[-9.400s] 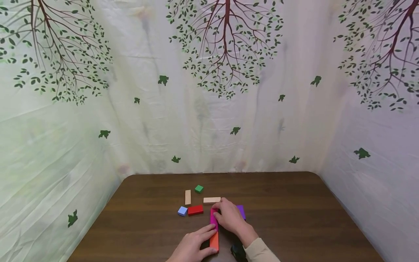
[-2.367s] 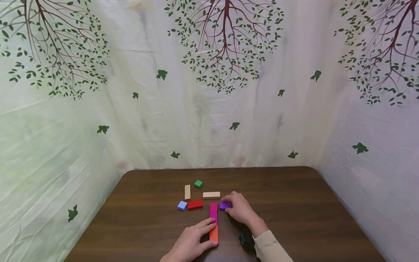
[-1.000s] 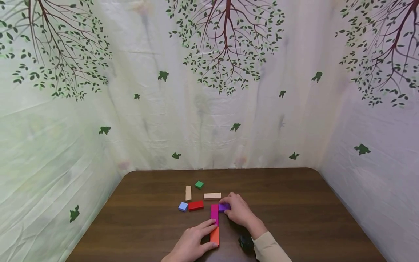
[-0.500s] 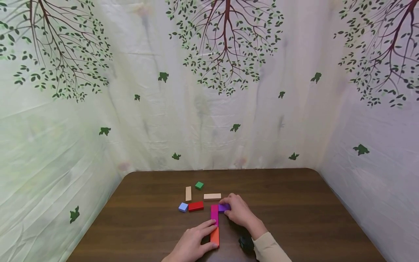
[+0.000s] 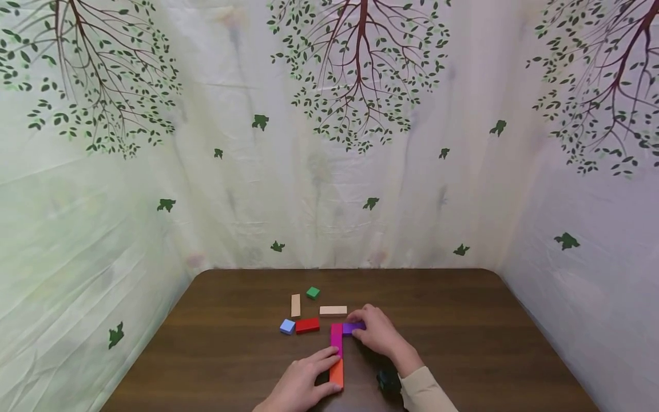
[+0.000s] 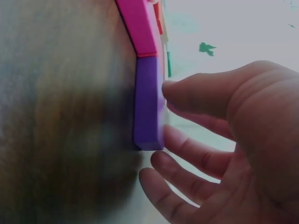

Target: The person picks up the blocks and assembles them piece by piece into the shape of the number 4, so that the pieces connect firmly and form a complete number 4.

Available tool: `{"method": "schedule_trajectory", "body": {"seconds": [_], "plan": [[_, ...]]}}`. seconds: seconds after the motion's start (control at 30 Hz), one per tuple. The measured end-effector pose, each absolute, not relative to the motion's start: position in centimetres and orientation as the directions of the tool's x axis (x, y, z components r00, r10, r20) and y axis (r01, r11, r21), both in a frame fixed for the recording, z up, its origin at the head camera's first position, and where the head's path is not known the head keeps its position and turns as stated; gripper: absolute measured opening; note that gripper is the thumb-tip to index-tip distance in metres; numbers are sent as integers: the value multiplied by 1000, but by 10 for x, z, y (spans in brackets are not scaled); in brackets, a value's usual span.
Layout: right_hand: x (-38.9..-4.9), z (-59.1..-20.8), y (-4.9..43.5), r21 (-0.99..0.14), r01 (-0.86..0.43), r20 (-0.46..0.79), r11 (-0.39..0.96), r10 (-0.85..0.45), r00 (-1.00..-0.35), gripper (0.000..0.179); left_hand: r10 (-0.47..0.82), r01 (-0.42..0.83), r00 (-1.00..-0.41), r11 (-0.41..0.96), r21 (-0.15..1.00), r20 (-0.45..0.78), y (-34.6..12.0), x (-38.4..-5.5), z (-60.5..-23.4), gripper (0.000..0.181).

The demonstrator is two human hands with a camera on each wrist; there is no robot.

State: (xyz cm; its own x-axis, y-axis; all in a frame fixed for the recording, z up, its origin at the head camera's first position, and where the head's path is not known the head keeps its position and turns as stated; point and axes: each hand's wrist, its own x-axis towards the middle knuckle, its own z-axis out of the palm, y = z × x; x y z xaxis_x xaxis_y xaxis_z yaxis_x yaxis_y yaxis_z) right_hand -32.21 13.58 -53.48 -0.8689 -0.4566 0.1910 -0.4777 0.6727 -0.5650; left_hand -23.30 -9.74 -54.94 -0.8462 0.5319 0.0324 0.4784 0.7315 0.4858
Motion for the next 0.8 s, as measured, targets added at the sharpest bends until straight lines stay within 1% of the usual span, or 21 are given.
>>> {"method": "schedule_trajectory", "body": {"seconds": [0.17,0.47,0.7,0.8], "plan": [[-323,-530,137,-561,-483,228,673,-435,-871,24,532,479,-846,730,488,35,-98,-232,-550,62],[-328,-529,143,-555,-458,253,695,-384,-888,22,531,502,-845,740,449,69,-94,-232,-550,60],[-334,-525,140,-561,-449,261,695,-366,-893,20,531,496,-845,741,453,58,-94,-231,-550,61],[-339,-522,138,-547,-458,273,701,-368,-889,20,528,491,-847,742,456,52,-93,-231,-550,61]]}}
